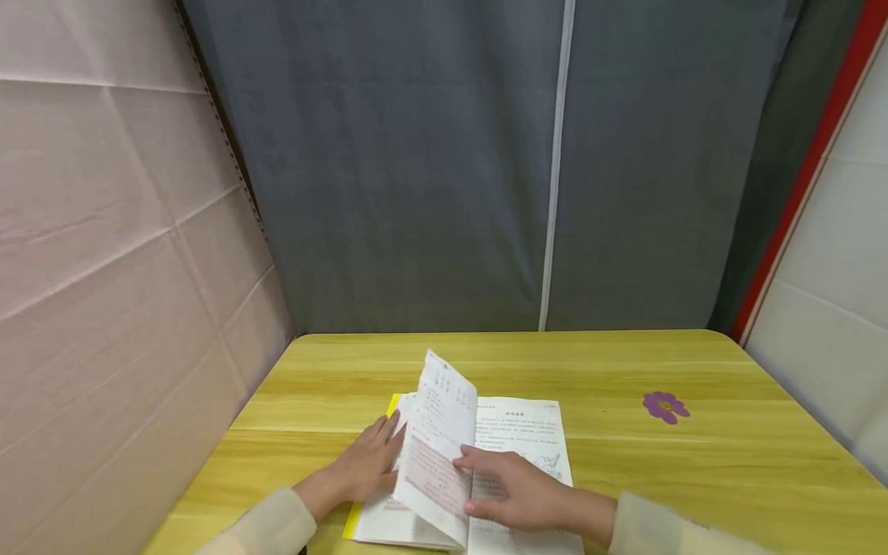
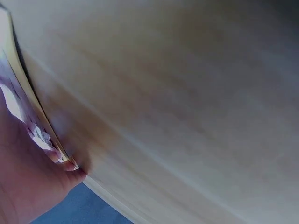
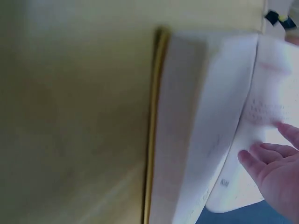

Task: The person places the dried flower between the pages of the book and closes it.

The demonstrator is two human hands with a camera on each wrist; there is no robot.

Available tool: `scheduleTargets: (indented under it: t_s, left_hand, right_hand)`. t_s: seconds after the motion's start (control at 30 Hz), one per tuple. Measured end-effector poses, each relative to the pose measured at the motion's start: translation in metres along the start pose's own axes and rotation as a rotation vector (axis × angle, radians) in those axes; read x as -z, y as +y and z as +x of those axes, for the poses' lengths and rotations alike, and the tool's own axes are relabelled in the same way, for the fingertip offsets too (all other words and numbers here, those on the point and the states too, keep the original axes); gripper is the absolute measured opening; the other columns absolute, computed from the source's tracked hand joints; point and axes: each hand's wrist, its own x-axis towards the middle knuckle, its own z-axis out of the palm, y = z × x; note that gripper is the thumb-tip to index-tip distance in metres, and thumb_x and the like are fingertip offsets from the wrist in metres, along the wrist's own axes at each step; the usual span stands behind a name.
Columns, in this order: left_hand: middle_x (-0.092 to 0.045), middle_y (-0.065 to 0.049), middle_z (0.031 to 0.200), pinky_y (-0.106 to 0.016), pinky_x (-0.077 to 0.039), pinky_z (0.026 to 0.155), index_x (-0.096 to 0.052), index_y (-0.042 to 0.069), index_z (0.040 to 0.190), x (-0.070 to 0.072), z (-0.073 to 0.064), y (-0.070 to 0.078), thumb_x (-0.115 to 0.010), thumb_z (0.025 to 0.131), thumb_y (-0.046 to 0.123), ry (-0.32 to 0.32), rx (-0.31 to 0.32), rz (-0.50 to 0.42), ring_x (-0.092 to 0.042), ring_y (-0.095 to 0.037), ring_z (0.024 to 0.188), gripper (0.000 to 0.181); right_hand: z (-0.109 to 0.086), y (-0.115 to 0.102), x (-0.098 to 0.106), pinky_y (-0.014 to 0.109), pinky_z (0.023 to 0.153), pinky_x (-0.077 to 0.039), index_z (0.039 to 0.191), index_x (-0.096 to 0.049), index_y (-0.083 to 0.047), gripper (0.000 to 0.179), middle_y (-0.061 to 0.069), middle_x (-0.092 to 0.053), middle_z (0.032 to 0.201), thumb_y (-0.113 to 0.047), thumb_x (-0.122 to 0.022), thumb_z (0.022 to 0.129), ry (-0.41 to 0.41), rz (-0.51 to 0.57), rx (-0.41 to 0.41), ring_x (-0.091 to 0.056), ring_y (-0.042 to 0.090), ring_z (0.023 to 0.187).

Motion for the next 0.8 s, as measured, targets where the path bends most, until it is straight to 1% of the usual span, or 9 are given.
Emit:
scheduleTargets:
  t_s: [0.07, 0.13, 0.23, 0.33, 0.4, 0.47, 0.57, 0.63, 0.8]
  left_hand:
    - [-0.018, -0.032, 0.153, -0.058, -0.024, 0.110, -0.033, -0.001, 0.149, 0.000, -0.002, -0.002, -0.049, 0.098, 0.042, 0.041, -0.061, 0.030, -0.021, -0.050, 0.138, 0.069]
    - [-0.021, -0.033, 0.152, -0.058, -0.026, 0.108, -0.035, -0.004, 0.148, 0.000, -0.003, -0.005, -0.051, 0.097, 0.040, 0.074, -0.108, 0.036, -0.023, -0.051, 0.136, 0.069]
    - [-0.023, -0.031, 0.152, -0.058, -0.027, 0.107, -0.033, -0.006, 0.148, -0.002, -0.004, -0.009, -0.048, 0.098, 0.045, 0.088, -0.135, 0.025, -0.024, -0.050, 0.136, 0.072]
    - [-0.020, -0.027, 0.155, -0.056, -0.025, 0.110, -0.030, -0.001, 0.150, -0.003, -0.005, -0.015, -0.040, 0.101, 0.047, 0.070, -0.117, 0.026, -0.022, -0.046, 0.140, 0.070]
    - [-0.017, -0.025, 0.156, -0.055, -0.022, 0.111, -0.030, 0.003, 0.152, -0.004, -0.007, -0.018, -0.035, 0.103, 0.048, 0.050, -0.091, 0.026, -0.019, -0.043, 0.141, 0.067]
    - [-0.015, -0.024, 0.157, -0.054, -0.020, 0.112, -0.027, 0.005, 0.153, -0.003, -0.008, -0.020, -0.029, 0.105, 0.046, 0.037, -0.051, 0.004, -0.017, -0.041, 0.143, 0.064]
    - [-0.015, -0.023, 0.158, -0.054, -0.019, 0.113, -0.024, 0.005, 0.154, -0.002, -0.011, -0.023, -0.024, 0.107, 0.041, 0.038, 0.004, -0.043, -0.017, -0.040, 0.143, 0.059]
    - [-0.017, -0.023, 0.157, -0.054, -0.020, 0.112, -0.023, 0.005, 0.154, 0.000, -0.012, -0.025, -0.023, 0.108, 0.037, 0.060, 0.026, -0.068, -0.019, -0.040, 0.142, 0.056]
    - [-0.025, -0.023, 0.155, -0.057, -0.025, 0.109, -0.024, 0.008, 0.155, 0.004, -0.013, -0.027, -0.031, 0.108, 0.029, 0.124, 0.075, -0.116, -0.028, -0.040, 0.139, 0.052]
  right_hand:
    - [0.000, -0.003, -0.004, 0.042, 0.103, -0.041, 0.138, -0.055, -0.010, 0.055, 0.017, -0.045, 0.145, -0.045, -0.060, 0.095, -0.021, -0.088, 0.059, -0.043, 0.028, 0.133]
    - [0.000, -0.005, -0.008, 0.040, 0.103, -0.041, 0.138, -0.055, -0.010, 0.056, 0.020, -0.044, 0.145, -0.046, -0.059, 0.095, -0.033, -0.154, 0.102, -0.042, 0.028, 0.134]
    - [0.000, -0.006, -0.012, 0.039, 0.104, -0.041, 0.137, -0.055, -0.010, 0.057, 0.021, -0.044, 0.145, -0.047, -0.058, 0.095, -0.031, -0.243, 0.147, -0.042, 0.029, 0.134]
    - [0.000, -0.007, -0.016, 0.039, 0.104, -0.040, 0.138, -0.055, -0.009, 0.057, 0.020, -0.045, 0.144, -0.046, -0.059, 0.095, -0.022, -0.311, 0.171, -0.042, 0.030, 0.134]
    - [0.001, -0.007, -0.017, 0.039, 0.103, -0.041, 0.138, -0.055, -0.009, 0.057, 0.020, -0.045, 0.144, -0.046, -0.059, 0.095, -0.023, -0.355, 0.187, -0.042, 0.031, 0.133]
    - [0.002, -0.008, -0.018, 0.040, 0.103, -0.041, 0.138, -0.054, -0.009, 0.057, 0.020, -0.045, 0.144, -0.046, -0.057, 0.096, -0.034, -0.379, 0.186, -0.042, 0.032, 0.133]
    - [0.004, -0.009, -0.017, 0.041, 0.104, -0.040, 0.138, -0.055, -0.009, 0.057, 0.020, -0.045, 0.144, -0.049, -0.054, 0.097, -0.053, -0.389, 0.163, -0.041, 0.032, 0.134]
    - [0.006, -0.010, -0.018, 0.041, 0.104, -0.040, 0.137, -0.055, -0.009, 0.057, 0.020, -0.046, 0.144, -0.050, -0.053, 0.097, -0.057, -0.402, 0.152, -0.042, 0.032, 0.133]
    - [0.007, -0.010, -0.023, 0.041, 0.104, -0.040, 0.135, -0.056, -0.009, 0.056, 0.023, -0.047, 0.141, -0.049, -0.056, 0.095, -0.063, -0.469, 0.157, -0.043, 0.034, 0.132]
